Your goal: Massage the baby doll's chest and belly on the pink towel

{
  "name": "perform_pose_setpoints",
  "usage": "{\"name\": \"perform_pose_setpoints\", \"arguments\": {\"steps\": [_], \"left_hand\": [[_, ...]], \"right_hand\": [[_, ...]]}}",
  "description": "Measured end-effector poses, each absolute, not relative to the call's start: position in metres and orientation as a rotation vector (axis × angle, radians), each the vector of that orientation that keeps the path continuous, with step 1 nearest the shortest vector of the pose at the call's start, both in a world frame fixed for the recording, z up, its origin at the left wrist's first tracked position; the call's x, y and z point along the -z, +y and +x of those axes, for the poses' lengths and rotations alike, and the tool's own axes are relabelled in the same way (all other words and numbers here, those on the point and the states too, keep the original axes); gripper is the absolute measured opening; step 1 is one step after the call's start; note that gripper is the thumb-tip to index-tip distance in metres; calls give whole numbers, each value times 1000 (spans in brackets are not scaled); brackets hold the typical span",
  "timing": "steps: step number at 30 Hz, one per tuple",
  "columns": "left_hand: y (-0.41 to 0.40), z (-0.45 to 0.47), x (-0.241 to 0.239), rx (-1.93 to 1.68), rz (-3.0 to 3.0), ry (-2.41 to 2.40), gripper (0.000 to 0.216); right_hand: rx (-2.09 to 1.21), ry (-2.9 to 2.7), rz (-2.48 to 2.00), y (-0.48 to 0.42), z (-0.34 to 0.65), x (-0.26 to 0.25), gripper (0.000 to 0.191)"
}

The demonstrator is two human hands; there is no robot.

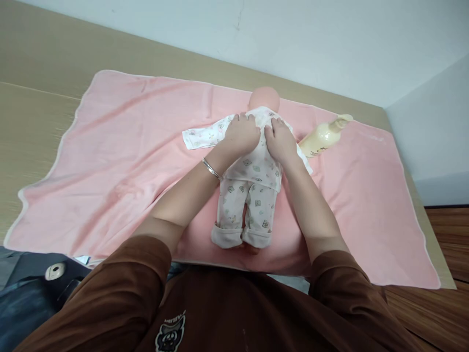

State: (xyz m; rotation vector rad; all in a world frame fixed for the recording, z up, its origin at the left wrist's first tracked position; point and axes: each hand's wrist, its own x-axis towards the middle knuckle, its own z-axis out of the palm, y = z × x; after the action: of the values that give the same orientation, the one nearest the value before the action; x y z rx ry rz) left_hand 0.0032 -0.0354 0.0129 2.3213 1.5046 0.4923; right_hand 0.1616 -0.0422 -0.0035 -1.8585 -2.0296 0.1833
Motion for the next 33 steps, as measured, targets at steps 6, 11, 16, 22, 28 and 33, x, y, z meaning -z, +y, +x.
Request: {"name": "perform_pose_setpoints", "arguments": {"steps": [6, 11, 16, 22, 28, 33], "left_hand": [[-44, 4, -28, -401, 2387, 1437, 47], [-20, -4, -19, -539, 2210, 1497, 44], [-9, 0, 1, -685, 2144, 1564, 48], [-8, 4, 12, -772, 2071, 1614, 55], [-6, 4, 15, -778, 2076, 1607, 54], [-6, 4, 15, -805, 2066, 1605, 53]], "right_hand": [[-185, -2100, -1898, -39, 168, 1, 59], [-167, -2191, -1915, -60, 150, -13, 60], [-168, -2185, -1905, -64, 144, -17, 63], [-230, -2071, -1812, -44, 157, -2, 59], [-140, -2022, -1792, -34, 165, 20, 62], [-126, -2019, -1792, -32, 167, 24, 65]]}}
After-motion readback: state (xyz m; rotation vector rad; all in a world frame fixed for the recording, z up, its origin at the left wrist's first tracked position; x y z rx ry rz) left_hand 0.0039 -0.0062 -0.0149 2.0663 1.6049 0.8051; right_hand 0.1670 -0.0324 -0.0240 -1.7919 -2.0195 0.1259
